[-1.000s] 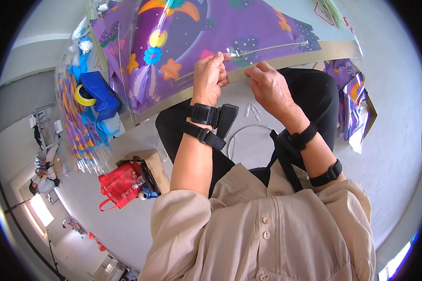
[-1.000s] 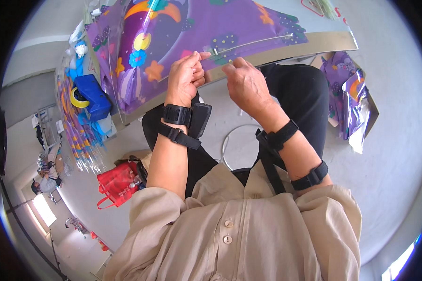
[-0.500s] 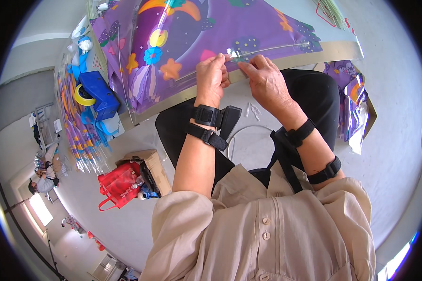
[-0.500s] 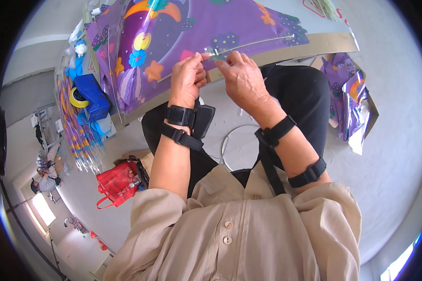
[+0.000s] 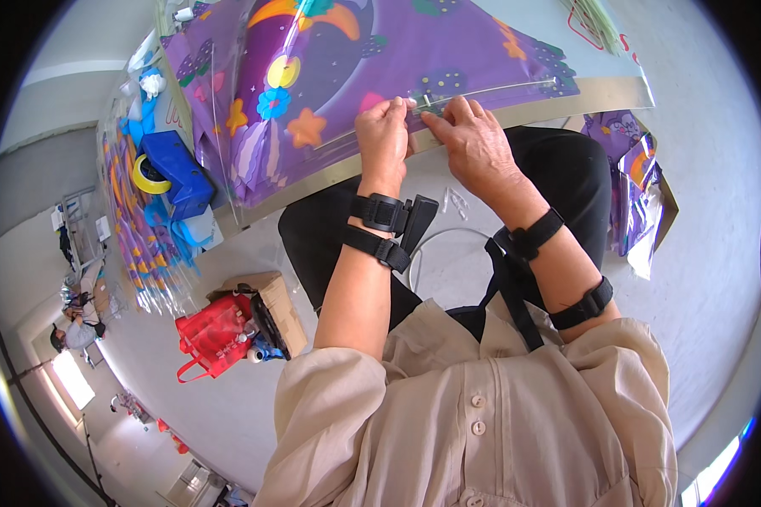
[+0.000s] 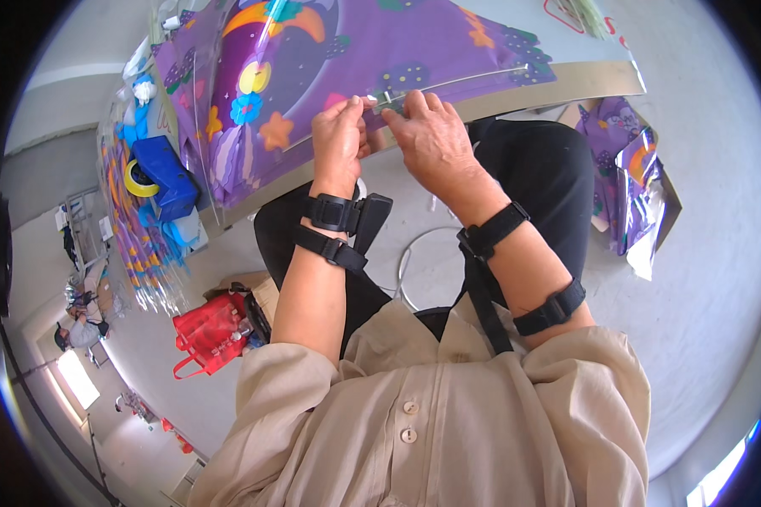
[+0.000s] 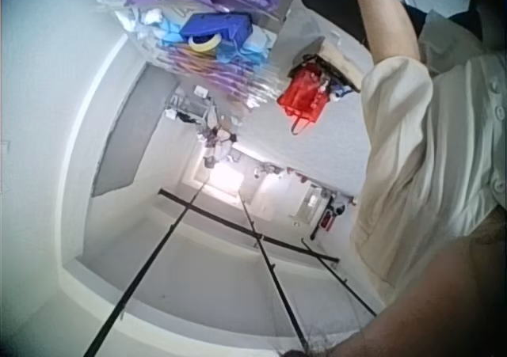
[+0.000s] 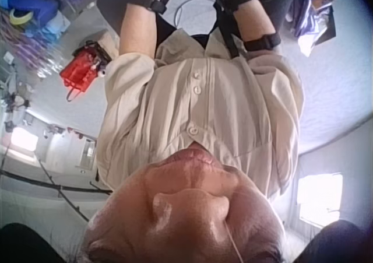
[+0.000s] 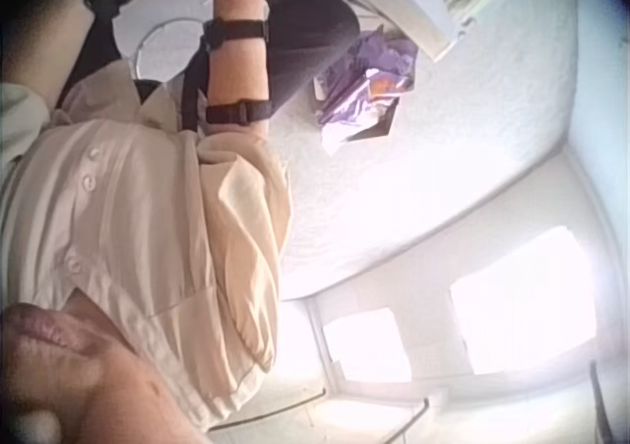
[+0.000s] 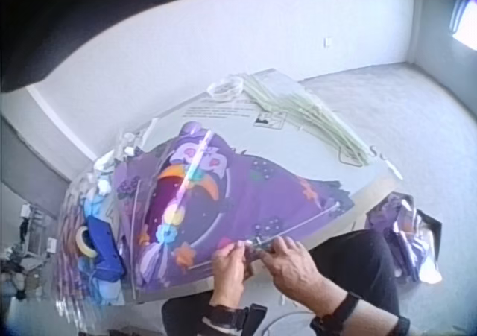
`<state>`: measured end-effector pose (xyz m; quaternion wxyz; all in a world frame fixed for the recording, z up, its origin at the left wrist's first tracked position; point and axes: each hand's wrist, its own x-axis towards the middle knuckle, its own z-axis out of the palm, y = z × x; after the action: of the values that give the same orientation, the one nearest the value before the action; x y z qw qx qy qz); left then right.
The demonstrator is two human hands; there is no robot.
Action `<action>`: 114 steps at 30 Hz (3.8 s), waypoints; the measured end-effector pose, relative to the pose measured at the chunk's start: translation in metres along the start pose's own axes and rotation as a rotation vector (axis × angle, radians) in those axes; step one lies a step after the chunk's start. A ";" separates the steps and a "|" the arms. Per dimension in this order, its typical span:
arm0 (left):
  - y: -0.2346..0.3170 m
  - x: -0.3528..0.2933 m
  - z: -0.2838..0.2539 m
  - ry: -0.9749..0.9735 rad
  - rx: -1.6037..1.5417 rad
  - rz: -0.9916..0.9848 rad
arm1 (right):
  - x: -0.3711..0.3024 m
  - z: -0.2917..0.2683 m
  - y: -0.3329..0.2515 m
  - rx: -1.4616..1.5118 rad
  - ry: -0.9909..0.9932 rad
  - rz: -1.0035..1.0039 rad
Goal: Assembling a kite by attaching structural rods to a plastic sail using adhesive tape.
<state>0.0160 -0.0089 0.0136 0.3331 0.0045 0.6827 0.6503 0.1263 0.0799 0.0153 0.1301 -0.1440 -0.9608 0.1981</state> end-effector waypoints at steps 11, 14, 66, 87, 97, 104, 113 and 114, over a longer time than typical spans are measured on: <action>-0.009 -0.038 0.004 0.058 1.422 0.840 | -0.002 -0.003 0.007 0.034 0.031 -0.008; -0.015 -0.039 -0.002 0.124 1.591 0.941 | 0.000 -0.003 0.007 0.009 0.005 -0.020; -0.003 -0.032 -0.063 -0.183 0.667 0.633 | 0.055 -0.102 0.151 0.359 -0.115 0.529; 0.080 0.066 -0.186 0.721 0.956 0.687 | 0.069 -0.085 0.220 0.554 0.400 0.807; 0.069 0.094 -0.229 0.733 1.040 0.390 | 0.100 -0.074 0.261 -0.247 0.452 0.594; 0.077 0.076 -0.207 0.866 0.996 0.452 | 0.118 -0.079 0.273 -0.086 0.250 0.654; 0.068 0.040 -0.171 0.620 0.888 0.698 | 0.128 -0.094 0.213 0.965 0.071 0.826; 0.065 0.036 -0.167 0.547 0.871 0.722 | 0.128 -0.091 0.209 0.619 0.079 0.791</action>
<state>-0.1171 -0.1311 0.0437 -0.1266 0.2037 0.9010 0.3616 0.0829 0.3368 0.0339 0.1180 -0.4594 -0.7232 0.5021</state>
